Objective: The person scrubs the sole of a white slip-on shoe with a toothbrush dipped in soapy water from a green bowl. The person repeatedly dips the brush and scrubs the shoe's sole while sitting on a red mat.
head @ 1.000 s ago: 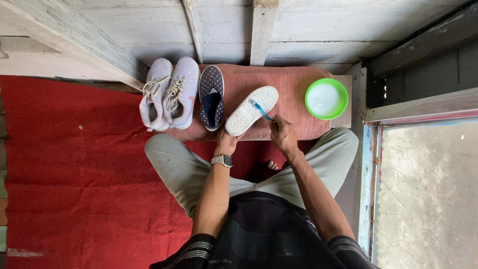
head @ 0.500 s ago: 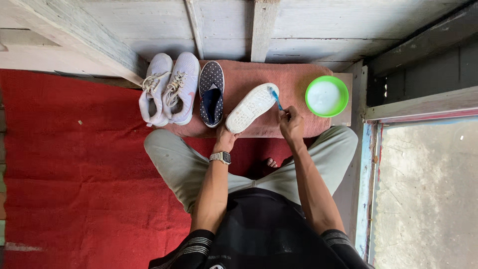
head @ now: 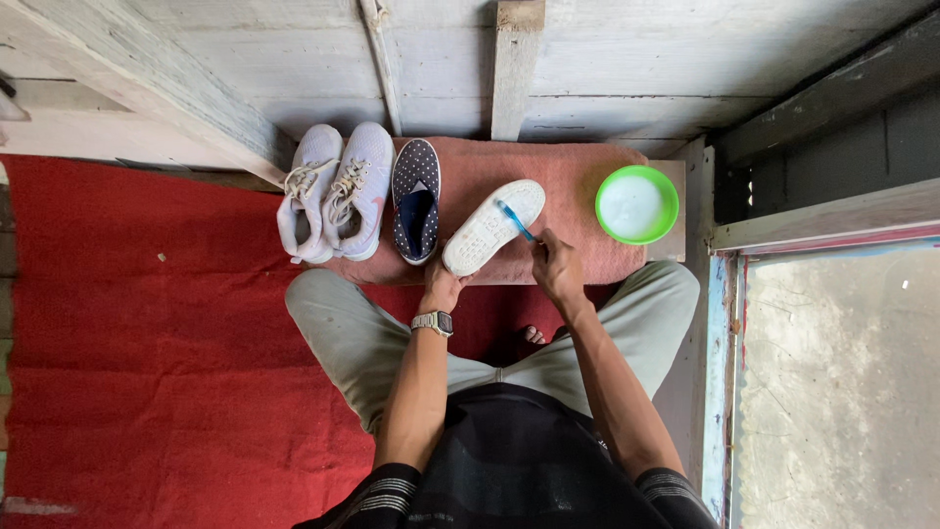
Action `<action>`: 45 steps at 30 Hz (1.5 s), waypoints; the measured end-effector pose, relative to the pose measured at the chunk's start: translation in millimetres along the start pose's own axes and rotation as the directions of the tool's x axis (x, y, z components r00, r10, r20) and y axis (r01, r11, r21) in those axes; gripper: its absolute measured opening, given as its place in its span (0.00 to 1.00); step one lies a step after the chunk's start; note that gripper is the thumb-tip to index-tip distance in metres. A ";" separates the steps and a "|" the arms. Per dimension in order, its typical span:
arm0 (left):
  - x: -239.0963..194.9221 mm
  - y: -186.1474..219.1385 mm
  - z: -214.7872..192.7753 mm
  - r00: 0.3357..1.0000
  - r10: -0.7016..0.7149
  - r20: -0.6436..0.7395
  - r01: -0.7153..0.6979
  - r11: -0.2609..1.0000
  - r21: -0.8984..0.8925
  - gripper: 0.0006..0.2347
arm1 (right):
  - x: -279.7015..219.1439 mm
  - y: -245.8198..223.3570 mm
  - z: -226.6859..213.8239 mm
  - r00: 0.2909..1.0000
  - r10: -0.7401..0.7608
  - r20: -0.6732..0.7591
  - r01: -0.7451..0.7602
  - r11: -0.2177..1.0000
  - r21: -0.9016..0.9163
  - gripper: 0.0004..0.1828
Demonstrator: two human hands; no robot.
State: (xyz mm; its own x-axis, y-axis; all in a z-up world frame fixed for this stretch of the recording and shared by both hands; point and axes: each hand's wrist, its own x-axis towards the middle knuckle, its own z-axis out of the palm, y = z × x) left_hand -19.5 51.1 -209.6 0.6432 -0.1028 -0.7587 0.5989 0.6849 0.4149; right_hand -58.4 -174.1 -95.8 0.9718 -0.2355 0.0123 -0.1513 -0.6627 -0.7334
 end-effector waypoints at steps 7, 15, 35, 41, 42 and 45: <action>-9.5 0.9 5.2 0.999 0.047 0.021 -0.048 0.997 0.067 0.15 | 7.0 13.8 2.6 0.997 0.061 -0.056 -0.057 0.996 0.075 0.06; -14.7 2.5 7.8 1.000 0.020 0.011 -0.021 0.998 0.058 0.16 | 9.4 29.6 6.0 0.991 0.121 -0.056 -0.119 0.992 0.030 0.07; 23.7 -15.4 -10.5 0.999 0.032 -0.002 -0.032 0.999 -0.001 0.12 | 10.8 18.1 -2.1 0.988 0.141 -0.062 -0.140 0.990 0.012 0.08; -12.0 0.6 11.0 1.000 0.010 -0.002 -0.010 0.999 -0.034 0.11 | -2.7 -2.9 -8.0 1.000 0.011 0.026 -0.011 1.000 -0.003 0.09; -11.8 1.3 10.1 1.000 0.005 -0.001 -0.005 1.000 -0.030 0.11 | 0.6 7.0 -4.7 1.000 0.017 0.024 -0.017 1.000 -0.004 0.09; -13.0 -0.2 3.9 1.000 0.000 0.029 -0.001 1.000 0.016 0.11 | 2.6 19.5 3.7 0.979 0.182 -0.088 -0.178 0.983 0.054 0.07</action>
State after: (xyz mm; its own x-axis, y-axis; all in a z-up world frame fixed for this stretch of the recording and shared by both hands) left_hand -26.1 49.6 -197.8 0.6566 -0.1233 -0.7440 0.6061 0.6735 0.4232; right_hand -58.2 -185.1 -112.6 0.9082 -0.4139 -0.0618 -0.3120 -0.5712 -0.7592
